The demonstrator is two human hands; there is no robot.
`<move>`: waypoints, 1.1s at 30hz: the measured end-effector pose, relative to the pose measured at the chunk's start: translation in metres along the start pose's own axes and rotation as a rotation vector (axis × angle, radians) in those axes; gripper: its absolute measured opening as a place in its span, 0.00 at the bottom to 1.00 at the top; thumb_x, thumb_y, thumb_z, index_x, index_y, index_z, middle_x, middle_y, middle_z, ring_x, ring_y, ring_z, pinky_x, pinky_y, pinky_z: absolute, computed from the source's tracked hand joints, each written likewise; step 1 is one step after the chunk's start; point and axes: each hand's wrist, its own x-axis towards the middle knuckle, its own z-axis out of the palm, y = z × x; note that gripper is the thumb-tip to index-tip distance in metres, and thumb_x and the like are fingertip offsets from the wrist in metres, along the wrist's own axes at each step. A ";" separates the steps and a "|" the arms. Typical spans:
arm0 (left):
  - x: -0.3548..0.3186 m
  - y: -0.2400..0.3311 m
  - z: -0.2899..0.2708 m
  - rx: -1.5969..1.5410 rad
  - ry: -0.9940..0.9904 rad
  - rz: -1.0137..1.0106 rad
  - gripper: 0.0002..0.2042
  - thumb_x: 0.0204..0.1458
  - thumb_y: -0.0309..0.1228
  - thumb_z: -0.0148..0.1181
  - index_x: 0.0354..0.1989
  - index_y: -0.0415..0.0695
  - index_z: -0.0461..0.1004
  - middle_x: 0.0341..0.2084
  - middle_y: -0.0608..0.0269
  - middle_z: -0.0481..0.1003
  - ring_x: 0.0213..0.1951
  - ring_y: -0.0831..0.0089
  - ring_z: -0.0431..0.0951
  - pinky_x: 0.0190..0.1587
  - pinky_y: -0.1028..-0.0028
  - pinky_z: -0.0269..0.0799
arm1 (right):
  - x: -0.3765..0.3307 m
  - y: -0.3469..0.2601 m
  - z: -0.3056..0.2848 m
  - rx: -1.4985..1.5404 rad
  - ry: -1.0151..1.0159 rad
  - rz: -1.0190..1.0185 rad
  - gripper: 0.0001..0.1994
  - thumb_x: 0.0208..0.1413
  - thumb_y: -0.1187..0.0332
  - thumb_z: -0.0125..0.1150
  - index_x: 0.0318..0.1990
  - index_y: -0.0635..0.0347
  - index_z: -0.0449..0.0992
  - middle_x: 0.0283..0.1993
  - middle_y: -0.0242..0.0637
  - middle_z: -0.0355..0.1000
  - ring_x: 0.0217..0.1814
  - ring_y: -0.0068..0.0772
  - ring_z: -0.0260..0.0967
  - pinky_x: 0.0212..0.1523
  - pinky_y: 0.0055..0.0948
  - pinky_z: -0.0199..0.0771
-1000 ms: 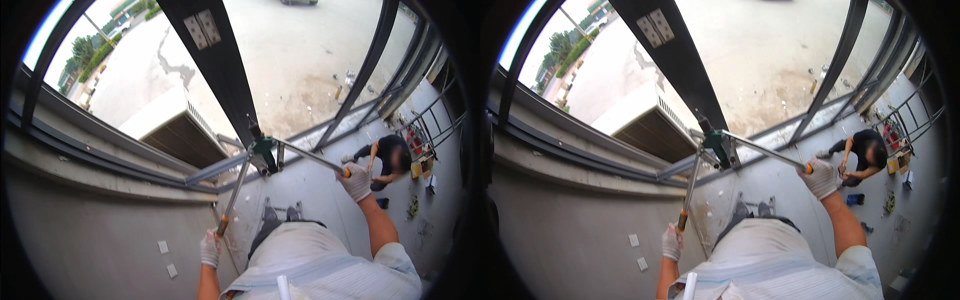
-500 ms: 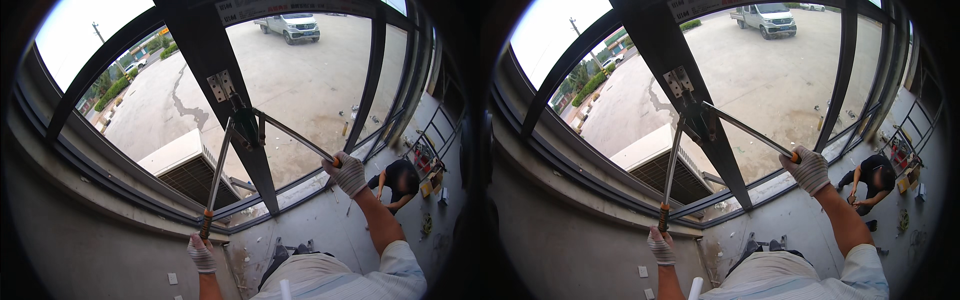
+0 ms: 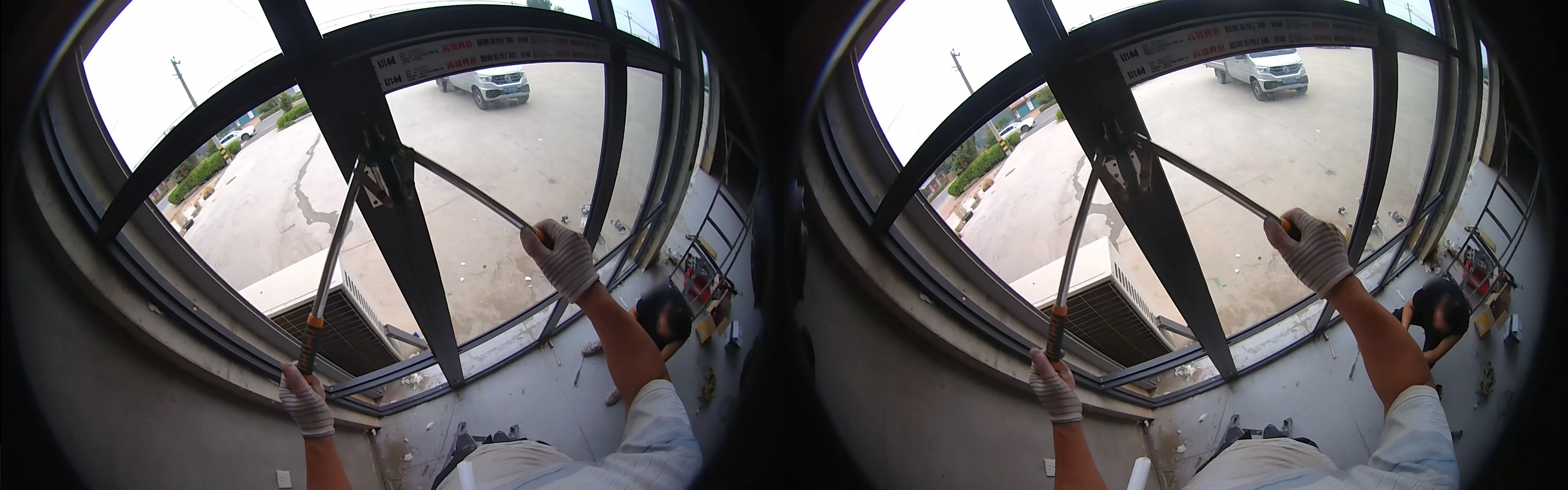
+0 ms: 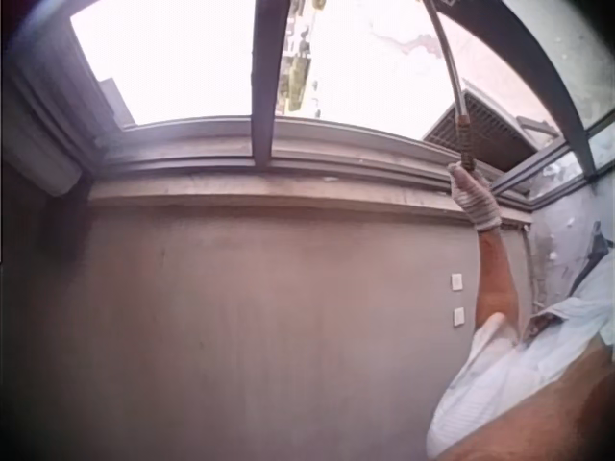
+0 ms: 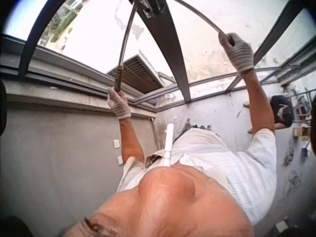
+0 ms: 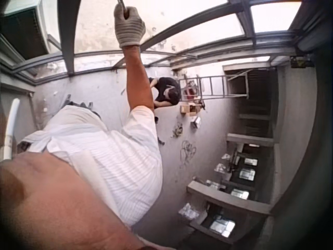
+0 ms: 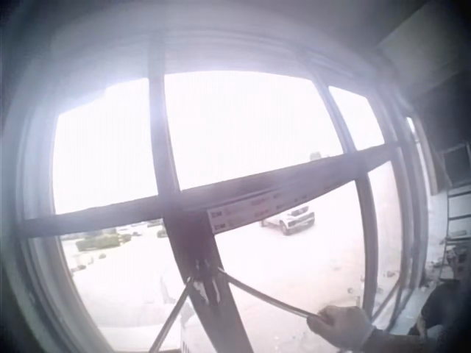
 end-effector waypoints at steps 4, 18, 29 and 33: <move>0.019 0.025 0.012 0.019 -0.010 0.055 0.26 0.62 0.63 0.53 0.26 0.52 0.65 0.18 0.79 0.55 0.19 0.90 0.54 0.20 0.84 0.47 | 0.018 -0.014 -0.010 -0.016 0.033 0.001 0.32 0.61 0.33 0.56 0.35 0.60 0.79 0.21 0.36 0.71 0.24 0.33 0.68 0.34 0.35 0.74; 0.052 0.035 0.028 -0.027 -0.009 0.057 0.25 0.61 0.61 0.57 0.27 0.53 0.65 0.20 0.78 0.58 0.21 0.89 0.56 0.22 0.86 0.50 | 0.050 -0.013 -0.011 -0.016 0.072 -0.012 0.33 0.61 0.32 0.54 0.30 0.57 0.77 0.19 0.33 0.67 0.23 0.30 0.63 0.32 0.33 0.70; 0.056 0.043 0.033 -0.039 -0.011 0.082 0.26 0.61 0.62 0.56 0.26 0.53 0.65 0.19 0.78 0.57 0.21 0.88 0.55 0.22 0.84 0.48 | 0.061 -0.023 -0.020 -0.037 0.082 -0.042 0.32 0.63 0.34 0.54 0.31 0.59 0.77 0.19 0.34 0.67 0.23 0.29 0.62 0.31 0.33 0.68; 0.038 0.061 0.034 -0.007 -0.008 0.098 0.25 0.62 0.61 0.55 0.27 0.52 0.67 0.19 0.79 0.57 0.21 0.89 0.55 0.22 0.84 0.48 | 0.062 -0.022 -0.020 -0.024 0.059 -0.045 0.32 0.63 0.34 0.55 0.30 0.60 0.76 0.19 0.33 0.66 0.23 0.28 0.61 0.30 0.32 0.68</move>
